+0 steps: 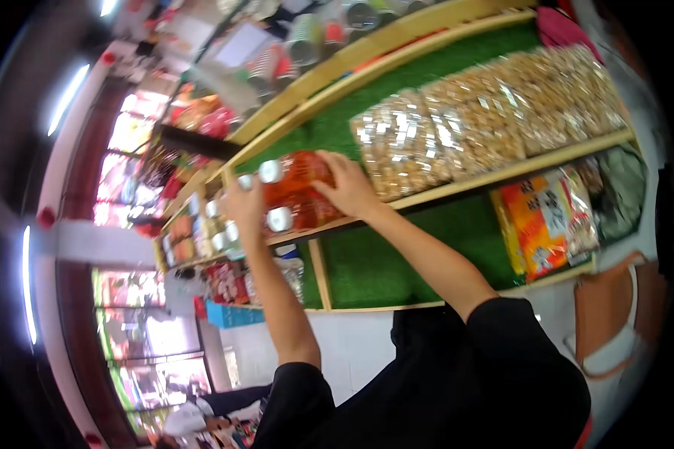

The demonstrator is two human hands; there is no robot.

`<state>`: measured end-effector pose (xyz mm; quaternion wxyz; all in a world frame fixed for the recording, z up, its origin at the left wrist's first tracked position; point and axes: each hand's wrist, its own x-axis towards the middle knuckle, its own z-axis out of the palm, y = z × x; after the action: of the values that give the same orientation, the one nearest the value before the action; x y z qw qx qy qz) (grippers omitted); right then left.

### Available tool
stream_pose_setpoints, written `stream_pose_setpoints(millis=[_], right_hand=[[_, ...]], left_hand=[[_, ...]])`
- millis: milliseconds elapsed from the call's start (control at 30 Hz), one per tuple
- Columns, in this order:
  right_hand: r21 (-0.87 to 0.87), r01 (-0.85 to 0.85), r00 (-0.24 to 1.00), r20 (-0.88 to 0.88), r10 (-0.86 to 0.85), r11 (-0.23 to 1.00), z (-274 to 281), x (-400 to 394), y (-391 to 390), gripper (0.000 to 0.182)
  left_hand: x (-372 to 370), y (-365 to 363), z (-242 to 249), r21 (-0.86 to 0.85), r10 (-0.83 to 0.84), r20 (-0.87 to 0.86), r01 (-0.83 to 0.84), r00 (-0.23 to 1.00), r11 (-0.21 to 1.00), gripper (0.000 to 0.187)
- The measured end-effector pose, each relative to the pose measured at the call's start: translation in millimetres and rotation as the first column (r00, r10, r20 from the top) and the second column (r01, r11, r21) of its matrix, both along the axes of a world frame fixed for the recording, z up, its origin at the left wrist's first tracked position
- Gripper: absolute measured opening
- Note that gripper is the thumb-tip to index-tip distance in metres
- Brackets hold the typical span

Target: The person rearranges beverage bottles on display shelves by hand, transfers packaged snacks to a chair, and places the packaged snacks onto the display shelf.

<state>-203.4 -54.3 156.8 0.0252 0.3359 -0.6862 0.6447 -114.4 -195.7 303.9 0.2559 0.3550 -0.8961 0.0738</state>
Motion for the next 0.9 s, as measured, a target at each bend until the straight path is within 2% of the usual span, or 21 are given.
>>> stream_pose_setpoints(millis=[67,133,200,233,333,400,433,467,500,533,567,600,667,700,767,833,867,900], right_hand=[[0.040,-0.036,0.999,0.042,0.034,0.999,-0.3,1.3,3.3,0.066],[0.106,-0.066,0.995,0.083,0.058,0.992,-0.7,1.5,2.7,0.069],[0.062,-0.079,0.991,0.116,0.072,0.995,1.7,1.2,3.5,0.068],[0.076,-0.071,0.992,0.114,0.062,0.995,3.0,0.2,4.7,0.067],[0.090,-0.106,0.985,0.145,0.092,0.990,9.1,2.4,11.7,0.067],[-0.046,0.195,0.977,-0.080,-0.198,0.980,6.0,6.2,7.8,0.060],[-0.123,0.191,0.965,-0.158,-0.209,0.974,3.7,5.0,6.9,0.048],[-0.132,0.190,0.963,-0.166,-0.211,0.973,4.8,6.5,8.9,0.048],[-0.190,0.126,0.946,-0.272,-0.176,0.974,5.2,8.6,14.6,0.043],[-0.229,0.054,0.916,-0.376,-0.139,0.972,4.9,9.2,20.7,0.039],[-0.247,0.069,0.912,-0.378,-0.161,0.967,12.0,8.6,29.1,0.035],[-0.235,0.058,0.911,-0.386,-0.148,0.970,21.6,5.7,41.9,0.035],[-0.167,0.262,0.875,-0.374,-0.307,0.950,46.1,-29.1,67.4,0.032],[-0.105,0.358,0.845,-0.385,-0.370,0.928,51.9,-50.2,74.1,0.031],[-0.042,0.488,0.801,-0.374,-0.467,0.872,43.2,-103.1,82.5,0.030],[0.088,0.686,0.637,-0.554,-0.536,0.723,11.3,-147.8,84.1,0.032],[0.088,0.705,0.624,-0.547,-0.557,0.704,13.8,-146.9,91.7,0.032],[0.391,0.595,0.768,-0.535,-0.352,0.702,18.6,-144.0,97.9,0.036]], left_hand=[[1.6,-3.2,-7.5,-0.079,-0.057,-0.049,0.053,0.997,0.995,0.046],[2.7,-7.3,-2.7,0.045,-0.054,-0.051,0.056,0.997,0.997,0.043],[2.7,-14.7,-7.0,0.020,-0.112,-0.193,0.118,0.975,0.993,0.042],[3.8,-26.9,-13.4,0.048,-0.184,-0.324,0.210,0.928,0.976,0.041],[8.5,11.9,0.5,0.049,-0.228,-0.500,0.290,0.835,0.956,0.025],[14.0,10.8,1.3,0.125,-0.226,-0.474,0.319,0.851,0.939,0.020],[18.2,8.1,2.2,0.020,-0.301,-0.406,0.338,0.863,0.941,0.020],[21.8,6.2,4.2,-0.088,-0.368,-0.337,0.360,0.867,0.929,0.021],[24.2,16.6,12.8,-0.094,-0.362,-0.356,0.353,0.862,0.931,0.021],[31.5,29.0,21.1,-0.138,-0.430,-0.313,0.408,0.847,0.903,0.021],[45.0,47.1,27.8,-0.168,-0.488,-0.257,0.459,0.834,0.873,0.022],[58.9,67.9,29.2,-0.043,-0.427,-0.428,0.454,0.797,0.890,0.018],[91.4,79.9,4.7,0.088,-0.317,-0.670,0.496,0.671,0.864,0.014],[104.7,80.3,-25.9,0.109,-0.388,-0.715,0.641,0.582,0.760,0.012],[92.5,115.4,-70.4,0.302,-0.422,-0.628,0.704,0.654,0.642,0.014],[64.0,175.0,-100.7,0.502,-0.457,-0.377,0.593,0.806,0.630,0.026],[51.0,186.8,-107.4,0.544,-0.517,-0.285,0.580,0.807,0.606,0.035],[38.4,185.2,-112.6,0.512,-0.533,-0.251,0.578,0.808,0.635,0.042]])
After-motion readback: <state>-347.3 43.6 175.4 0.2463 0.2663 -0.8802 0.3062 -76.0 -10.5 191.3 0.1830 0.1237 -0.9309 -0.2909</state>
